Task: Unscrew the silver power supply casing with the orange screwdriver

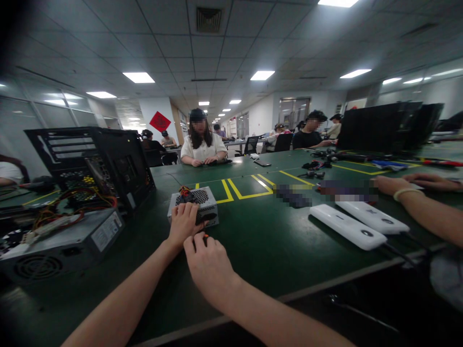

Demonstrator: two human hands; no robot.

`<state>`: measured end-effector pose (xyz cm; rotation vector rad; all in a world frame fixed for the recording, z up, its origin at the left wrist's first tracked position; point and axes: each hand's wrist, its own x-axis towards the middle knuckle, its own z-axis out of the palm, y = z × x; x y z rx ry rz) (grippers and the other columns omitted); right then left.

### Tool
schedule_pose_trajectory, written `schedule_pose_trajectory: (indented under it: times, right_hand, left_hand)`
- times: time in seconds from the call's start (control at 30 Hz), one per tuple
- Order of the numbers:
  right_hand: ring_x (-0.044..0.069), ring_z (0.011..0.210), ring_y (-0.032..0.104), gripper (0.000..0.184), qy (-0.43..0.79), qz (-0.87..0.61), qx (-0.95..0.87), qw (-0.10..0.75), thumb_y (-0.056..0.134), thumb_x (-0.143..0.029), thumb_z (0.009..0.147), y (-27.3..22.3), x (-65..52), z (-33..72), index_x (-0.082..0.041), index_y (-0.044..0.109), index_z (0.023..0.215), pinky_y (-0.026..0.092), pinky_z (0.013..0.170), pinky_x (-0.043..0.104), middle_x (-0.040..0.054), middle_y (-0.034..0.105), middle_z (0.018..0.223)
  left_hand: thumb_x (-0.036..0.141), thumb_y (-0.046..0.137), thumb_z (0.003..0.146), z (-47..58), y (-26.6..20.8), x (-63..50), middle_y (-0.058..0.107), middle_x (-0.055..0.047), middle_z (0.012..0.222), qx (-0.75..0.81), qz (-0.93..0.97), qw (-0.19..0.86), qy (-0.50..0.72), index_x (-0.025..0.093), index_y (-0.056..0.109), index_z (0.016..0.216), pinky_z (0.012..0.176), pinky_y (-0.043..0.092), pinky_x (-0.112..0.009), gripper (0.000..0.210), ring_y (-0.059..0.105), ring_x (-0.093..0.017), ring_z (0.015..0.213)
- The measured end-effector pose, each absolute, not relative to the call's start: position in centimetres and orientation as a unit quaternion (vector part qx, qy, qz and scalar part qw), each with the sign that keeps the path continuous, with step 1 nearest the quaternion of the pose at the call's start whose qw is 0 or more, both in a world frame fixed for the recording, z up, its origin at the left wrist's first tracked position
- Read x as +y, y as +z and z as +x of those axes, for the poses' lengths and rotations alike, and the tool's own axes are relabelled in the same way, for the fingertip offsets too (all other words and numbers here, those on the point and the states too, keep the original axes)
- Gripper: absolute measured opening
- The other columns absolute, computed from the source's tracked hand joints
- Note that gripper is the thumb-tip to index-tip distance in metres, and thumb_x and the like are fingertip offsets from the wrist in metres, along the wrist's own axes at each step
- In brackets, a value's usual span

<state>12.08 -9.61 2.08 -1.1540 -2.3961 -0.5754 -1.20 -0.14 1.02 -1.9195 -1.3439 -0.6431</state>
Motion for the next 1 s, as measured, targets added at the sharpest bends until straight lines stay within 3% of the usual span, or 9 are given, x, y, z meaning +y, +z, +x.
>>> schedule_pose_trajectory:
  times: [0.13, 0.23, 0.37, 0.53, 0.67, 0.8, 1.0]
  right_hand:
    - [0.022, 0.076, 0.055, 0.019, -0.236, -0.375, -0.878, 0.181, 0.046, -0.007, 0.078, 1.9, -9.2, 13.1, -0.013, 0.055, 0.093, 0.049, 0.064, 0.034, 0.0101, 0.063, 0.087]
    - [0.022, 0.075, 0.054, 0.019, -0.208, -0.389, -0.879, 0.182, 0.047, -0.004, 0.076, 1.6, -8.9, 14.2, -0.015, 0.056, 0.089, 0.049, 0.063, 0.033, 0.0063, 0.063, 0.077]
    - [0.02, 0.076, 0.054, 0.03, -0.126, -0.431, -0.866, 0.22, 0.043, -0.004, 0.078, 1.5, -9.2, 14.4, -0.016, 0.051, 0.104, 0.049, 0.059, 0.03, 0.0063, 0.062, 0.089]
    - [0.021, 0.088, 0.057, 0.032, -0.048, -0.473, -0.836, 0.275, 0.044, -0.007, 0.078, 2.0, -9.6, 13.4, -0.013, 0.047, 0.109, 0.05, 0.067, 0.031, 0.0158, 0.047, 0.116]
    - [0.017, 0.077, 0.057, 0.026, -0.003, -0.486, -0.814, 0.318, 0.044, -0.001, 0.072, 2.1, -9.2, 14.1, -0.013, 0.05, 0.095, 0.05, 0.067, 0.029, 0.0114, 0.05, 0.1]
    - [0.015, 0.071, 0.057, 0.014, 0.017, -0.477, -0.799, 0.364, 0.045, -0.005, 0.076, 1.9, -9.0, 14.6, -0.016, 0.052, 0.081, 0.05, 0.062, 0.029, 0.0061, 0.054, 0.088]
    - [0.019, 0.099, 0.056, 0.023, 0.018, -0.408, -0.807, 0.426, 0.044, -0.02, 0.084, 1.7, -9.7, 14.2, -0.015, 0.053, 0.104, 0.046, 0.085, 0.033, 0.0103, 0.057, 0.109]
  left_hand:
    - [0.043, 0.056, 0.074, -1.2, 1.2, -0.4, 0.053, -0.011, 0.096, -0.519, -0.744, 0.341, -0.248, 0.013, 0.053, 0.103, 0.079, 0.032, -0.04, 0.042, 0.043, -0.026, 0.089]
    - [0.045, 0.057, 0.073, -1.2, 1.2, -0.4, 0.053, -0.01, 0.097, -0.52, -0.746, 0.333, -0.25, 0.014, 0.053, 0.103, 0.079, 0.032, -0.039, 0.043, 0.043, -0.026, 0.09]
    - [0.044, 0.055, 0.074, -1.3, 1.1, -0.3, 0.053, -0.01, 0.098, -0.518, -0.749, 0.327, -0.253, 0.014, 0.052, 0.104, 0.08, 0.032, -0.04, 0.043, 0.042, -0.026, 0.091]
    - [0.044, 0.054, 0.075, -1.3, 1.1, -0.3, 0.053, -0.011, 0.1, -0.519, -0.749, 0.327, -0.25, 0.014, 0.052, 0.106, 0.08, 0.032, -0.04, 0.043, 0.042, -0.026, 0.092]
    - [0.043, 0.057, 0.073, -1.2, 1.1, -0.3, 0.053, -0.011, 0.099, -0.527, -0.745, 0.327, -0.247, 0.014, 0.052, 0.106, 0.079, 0.032, -0.041, 0.044, 0.042, -0.027, 0.091]
    - [0.04, 0.058, 0.073, -1.2, 1.1, -0.4, 0.053, -0.011, 0.099, -0.523, -0.745, 0.33, -0.25, 0.013, 0.052, 0.106, 0.08, 0.032, -0.04, 0.043, 0.042, -0.026, 0.091]
    - [0.041, 0.055, 0.075, -1.2, 1.1, -0.3, 0.053, -0.011, 0.097, -0.524, -0.741, 0.332, -0.255, 0.014, 0.053, 0.105, 0.079, 0.032, -0.04, 0.041, 0.043, -0.026, 0.09]
